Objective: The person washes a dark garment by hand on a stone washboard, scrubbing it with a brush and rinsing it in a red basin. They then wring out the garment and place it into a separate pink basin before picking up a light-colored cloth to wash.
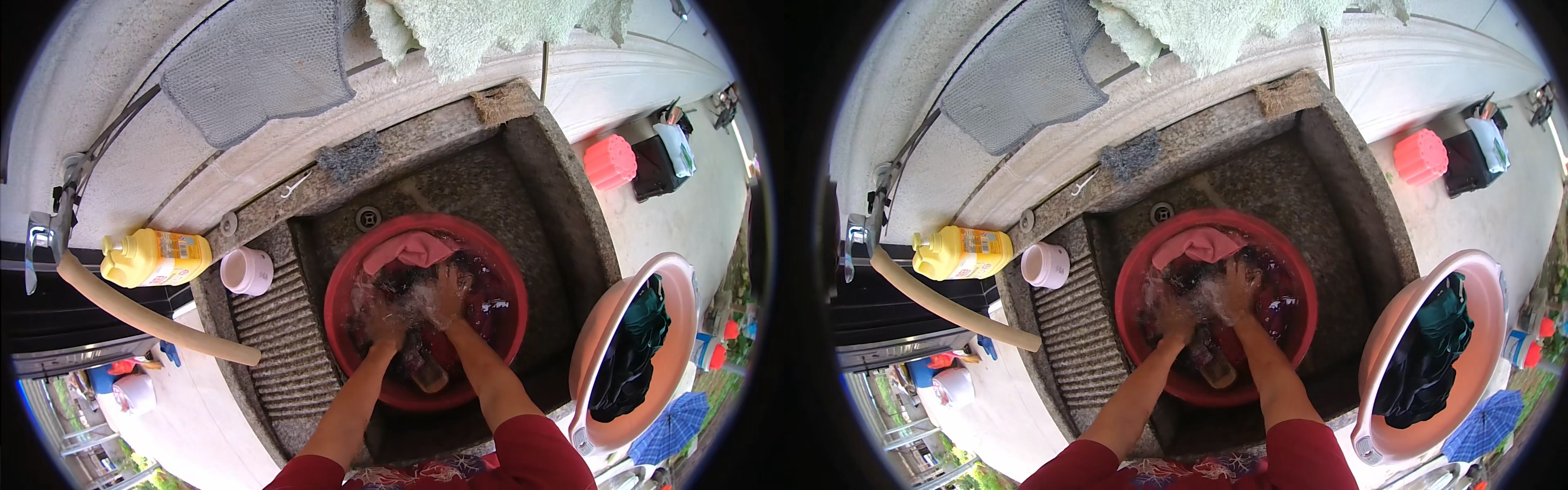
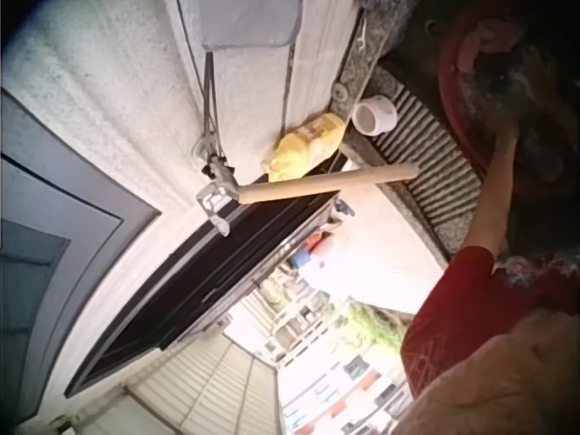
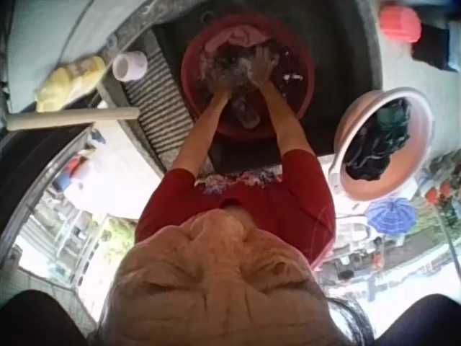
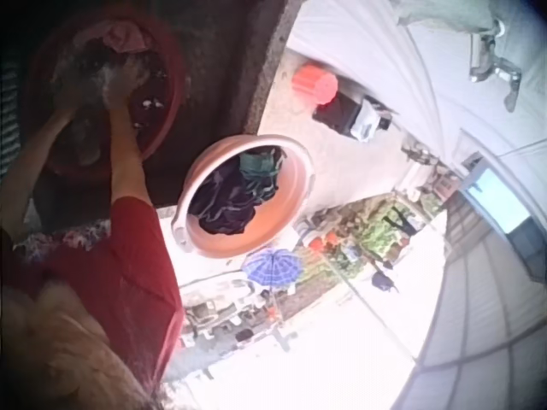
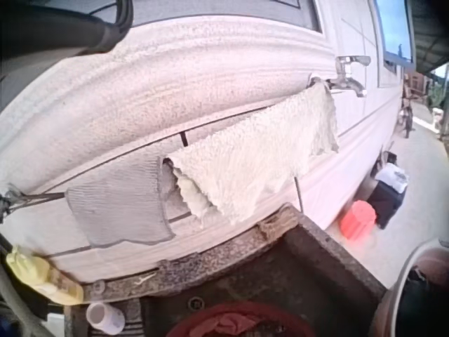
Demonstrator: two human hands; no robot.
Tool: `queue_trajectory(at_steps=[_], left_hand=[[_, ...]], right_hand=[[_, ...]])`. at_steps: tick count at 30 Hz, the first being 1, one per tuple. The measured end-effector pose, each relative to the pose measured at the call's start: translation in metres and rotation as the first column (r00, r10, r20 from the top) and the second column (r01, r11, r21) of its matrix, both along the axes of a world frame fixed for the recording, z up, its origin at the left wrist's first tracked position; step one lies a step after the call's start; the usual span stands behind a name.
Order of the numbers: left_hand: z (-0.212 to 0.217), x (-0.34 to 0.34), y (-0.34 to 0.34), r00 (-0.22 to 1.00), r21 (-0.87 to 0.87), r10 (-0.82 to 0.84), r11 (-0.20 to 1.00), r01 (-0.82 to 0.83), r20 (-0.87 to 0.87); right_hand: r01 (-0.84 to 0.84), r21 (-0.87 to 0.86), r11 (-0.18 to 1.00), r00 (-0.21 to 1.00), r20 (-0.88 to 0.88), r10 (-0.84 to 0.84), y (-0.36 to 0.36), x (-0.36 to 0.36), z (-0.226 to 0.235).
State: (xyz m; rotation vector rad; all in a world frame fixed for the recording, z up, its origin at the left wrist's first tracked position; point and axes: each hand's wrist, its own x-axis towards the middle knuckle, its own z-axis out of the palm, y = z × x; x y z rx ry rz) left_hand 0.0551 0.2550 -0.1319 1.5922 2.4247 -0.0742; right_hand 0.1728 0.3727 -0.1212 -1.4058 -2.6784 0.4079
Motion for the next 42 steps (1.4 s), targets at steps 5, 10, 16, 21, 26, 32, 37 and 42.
queue_trajectory(at_steps=[5,10,16,21,26,32,37,42], left_hand=[[0.068,-0.005,0.012,0.960,0.261,-0.025,0.964,-0.051,0.278],[0.078,-0.028,-0.005,0.493,0.184,0.198,0.761,-0.622,0.847],[0.139,-0.018,0.000,-0.742,-0.698,0.261,0.617,-0.364,0.618],[0.086,-0.033,-0.012,-0.999,-0.329,-0.011,0.944,-0.027,0.051],[0.147,0.006,-0.007,-0.904,-0.709,0.017,0.627,-0.323,0.427],[0.124,0.000,-0.027,-0.821,-0.648,-0.034,0.597,-0.474,0.570],[0.150,0.007,-0.015,-0.763,-0.605,-0.015,0.599,-0.524,0.646],[0.169,-0.020,0.001,-0.599,-0.582,0.160,0.522,-0.623,0.785]], right_hand=[[0.064,-0.334,0.940,0.912,-0.363,-0.191,0.038,0.023,0.050],[0.094,-0.239,0.966,0.983,-0.134,-0.129,0.027,0.034,0.046],[-0.369,-0.592,0.717,0.552,-0.760,-0.343,-0.048,-0.024,0.173],[-0.181,-0.117,0.977,0.573,-0.820,0.008,-0.112,-0.033,0.217],[0.172,-0.015,0.985,0.797,-0.586,-0.148,-0.059,-0.053,0.157],[0.045,-0.204,0.978,0.723,-0.668,-0.173,-0.079,-0.052,0.164],[0.076,-0.110,0.991,0.657,-0.742,-0.133,-0.075,-0.036,0.159],[0.581,0.056,0.812,0.775,-0.342,-0.531,0.044,0.050,0.112]])
